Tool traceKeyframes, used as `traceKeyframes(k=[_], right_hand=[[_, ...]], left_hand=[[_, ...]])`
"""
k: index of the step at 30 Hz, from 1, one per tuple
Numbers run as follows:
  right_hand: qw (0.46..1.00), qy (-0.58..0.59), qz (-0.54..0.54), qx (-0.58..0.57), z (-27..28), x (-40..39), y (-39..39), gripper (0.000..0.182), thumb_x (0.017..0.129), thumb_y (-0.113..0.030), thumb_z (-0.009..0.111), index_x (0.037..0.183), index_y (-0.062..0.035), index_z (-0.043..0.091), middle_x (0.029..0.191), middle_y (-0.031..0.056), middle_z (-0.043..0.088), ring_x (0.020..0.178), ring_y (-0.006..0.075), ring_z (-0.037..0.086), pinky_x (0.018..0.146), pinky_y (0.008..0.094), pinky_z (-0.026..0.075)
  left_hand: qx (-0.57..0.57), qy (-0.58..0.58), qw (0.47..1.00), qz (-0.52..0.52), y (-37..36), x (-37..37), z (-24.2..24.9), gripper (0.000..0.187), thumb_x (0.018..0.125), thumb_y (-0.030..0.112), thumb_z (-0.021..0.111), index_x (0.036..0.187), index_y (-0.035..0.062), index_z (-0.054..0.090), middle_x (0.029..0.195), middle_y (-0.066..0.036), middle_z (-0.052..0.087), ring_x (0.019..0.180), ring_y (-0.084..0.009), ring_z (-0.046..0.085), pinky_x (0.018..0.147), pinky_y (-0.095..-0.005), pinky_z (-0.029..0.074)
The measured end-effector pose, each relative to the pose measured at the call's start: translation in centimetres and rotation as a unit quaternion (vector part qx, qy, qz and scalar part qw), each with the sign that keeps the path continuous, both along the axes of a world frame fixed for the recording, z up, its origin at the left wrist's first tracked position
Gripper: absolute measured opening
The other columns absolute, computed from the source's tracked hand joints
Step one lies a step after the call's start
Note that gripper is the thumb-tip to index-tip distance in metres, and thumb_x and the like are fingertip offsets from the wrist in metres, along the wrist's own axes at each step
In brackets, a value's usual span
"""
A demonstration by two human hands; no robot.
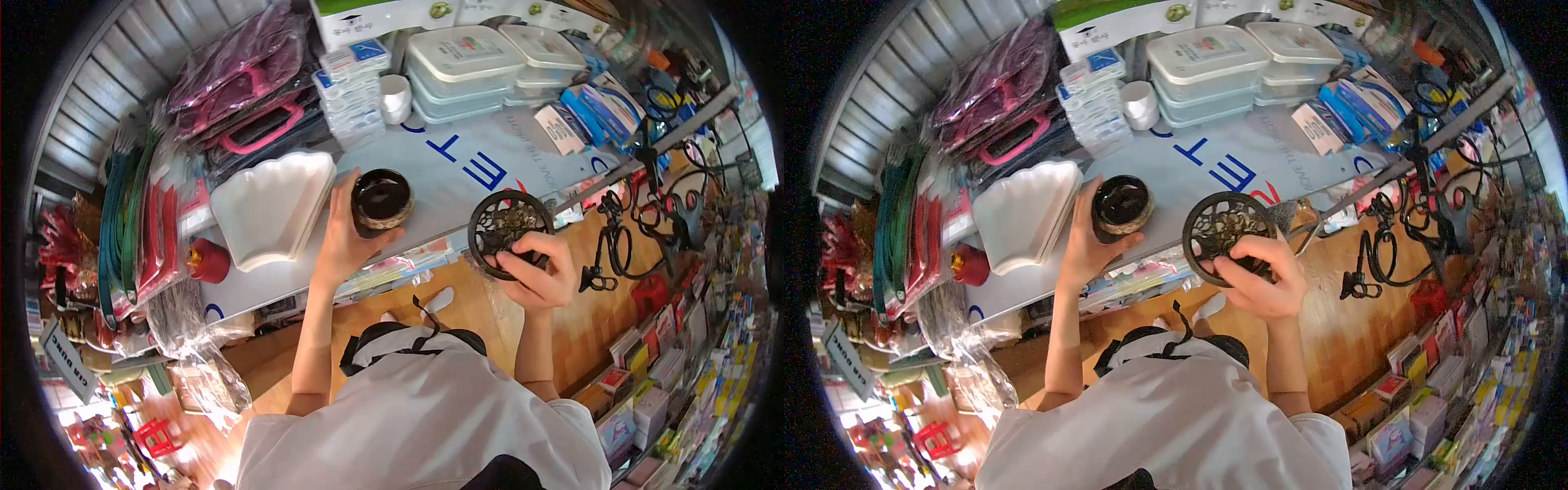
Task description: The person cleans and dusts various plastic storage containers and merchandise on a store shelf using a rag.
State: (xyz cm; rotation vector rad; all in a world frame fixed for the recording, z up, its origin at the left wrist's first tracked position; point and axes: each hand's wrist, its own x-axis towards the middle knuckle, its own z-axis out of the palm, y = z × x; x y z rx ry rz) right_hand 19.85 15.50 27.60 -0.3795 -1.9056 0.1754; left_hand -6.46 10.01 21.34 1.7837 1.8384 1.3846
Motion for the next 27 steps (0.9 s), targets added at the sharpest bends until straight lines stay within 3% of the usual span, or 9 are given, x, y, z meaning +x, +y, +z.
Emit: traceKeyframes(k=[3,6,9,12,15,20,23,26,27], right_hand=[[0.999,0.011,0.018,0.039,0.0,0.1,-0.4,0.034,0.05,0.002,0.084,0.081,-0.0068,0.074,0.088,0.0076,0.06,0.073,0.0187,0.059,0.06,0.0254,0.048],[0.998,0.004,0.024,0.055,0.2,0.1,-0.9,0.034,0.049,0.0,0.085,0.081,-0.008,0.074,0.088,0.0072,0.06,0.074,0.0184,0.06,0.06,0.0254,0.047],[0.999,-0.003,0.041,0.027,0.3,0.8,-1.3,0.033,0.05,-0.004,0.084,0.081,-0.0077,0.075,0.088,0.0078,0.06,0.075,0.0187,0.06,0.059,0.0257,0.047],[0.997,0.013,0.071,-0.022,-0.4,0.6,-2.1,0.032,0.051,-0.006,0.083,0.082,-0.0066,0.075,0.088,0.0092,0.06,0.076,0.0192,0.06,0.06,0.0267,0.047],[0.99,0.009,0.121,-0.074,-1.3,-0.4,-3.0,0.032,0.052,-0.004,0.081,0.084,-0.0056,0.074,0.09,0.0096,0.061,0.077,0.0201,0.06,0.063,0.0285,0.049],[0.957,0.031,0.201,-0.207,-3.2,-1.6,-5.6,0.034,0.055,0.002,0.077,0.088,-0.0014,0.073,0.095,0.01,0.062,0.084,0.0211,0.062,0.07,0.0298,0.051],[0.937,0.039,0.226,-0.264,-3.8,-2.1,-6.3,0.033,0.057,0.004,0.078,0.09,-0.0005,0.073,0.099,0.0104,0.062,0.087,0.0199,0.062,0.07,0.0285,0.05],[0.93,0.0,0.216,-0.297,-2.0,-2.6,-6.5,0.031,0.065,0.004,0.079,0.094,-0.0022,0.074,0.105,0.0107,0.063,0.089,0.0194,0.062,0.071,0.0284,0.05],[0.929,-0.014,0.214,-0.302,-1.5,-2.4,-6.3,0.032,0.065,0.004,0.079,0.096,-0.0024,0.073,0.106,0.011,0.063,0.09,0.0193,0.062,0.071,0.028,0.05]], left_hand=[[-0.026,-0.047,0.998,0.014,-0.1,0.3,-0.2,0.109,0.06,0.019,0.091,0.146,-0.0016,0.027,0.127,-0.022,0.048,0.12,-0.0371,0.049,0.101,-0.0421,0.042],[0.02,-0.011,0.999,0.024,-0.4,0.7,0.2,0.111,0.06,0.019,0.091,0.147,-0.0015,0.024,0.135,-0.024,0.045,0.128,-0.038,0.044,0.108,-0.0448,0.036],[0.033,0.04,0.999,0.01,-2.2,2.2,3.4,0.119,0.056,0.031,0.093,0.149,0.0021,0.023,0.145,-0.024,0.039,0.134,-0.0325,0.039,0.112,-0.0414,0.029],[0.052,-0.177,0.961,-0.208,-3.9,4.2,3.6,0.123,0.056,0.033,0.093,0.15,0.0013,0.02,0.151,-0.022,0.032,0.141,-0.0334,0.03,0.115,-0.0452,0.022],[0.046,-0.377,0.878,-0.292,-4.2,8.4,2.4,0.123,0.057,0.033,0.093,0.151,0.0019,0.019,0.151,-0.02,0.034,0.138,-0.0307,0.035,0.114,-0.0416,0.025],[0.028,-0.499,0.808,-0.313,-5.9,10.2,1.0,0.113,0.066,0.019,0.089,0.151,0.0006,0.017,0.151,-0.021,0.032,0.137,-0.0272,0.037,0.111,-0.0402,0.032],[0.111,-0.469,0.828,-0.288,-5.7,10.2,1.1,0.108,0.07,0.021,0.085,0.151,-0.0001,0.016,0.147,-0.021,0.037,0.133,-0.0257,0.042,0.108,-0.039,0.036],[0.069,-0.577,0.771,-0.262,-6.2,10.1,1.6,0.11,0.073,0.032,0.084,0.152,0.0003,0.013,0.142,-0.019,0.042,0.129,-0.0258,0.046,0.107,-0.0381,0.038],[0.057,-0.573,0.782,-0.24,-6.3,10.0,1.8,0.113,0.076,0.05,0.077,0.152,0.0009,0.01,0.139,-0.018,0.044,0.126,-0.0254,0.048,0.105,-0.0384,0.04]])
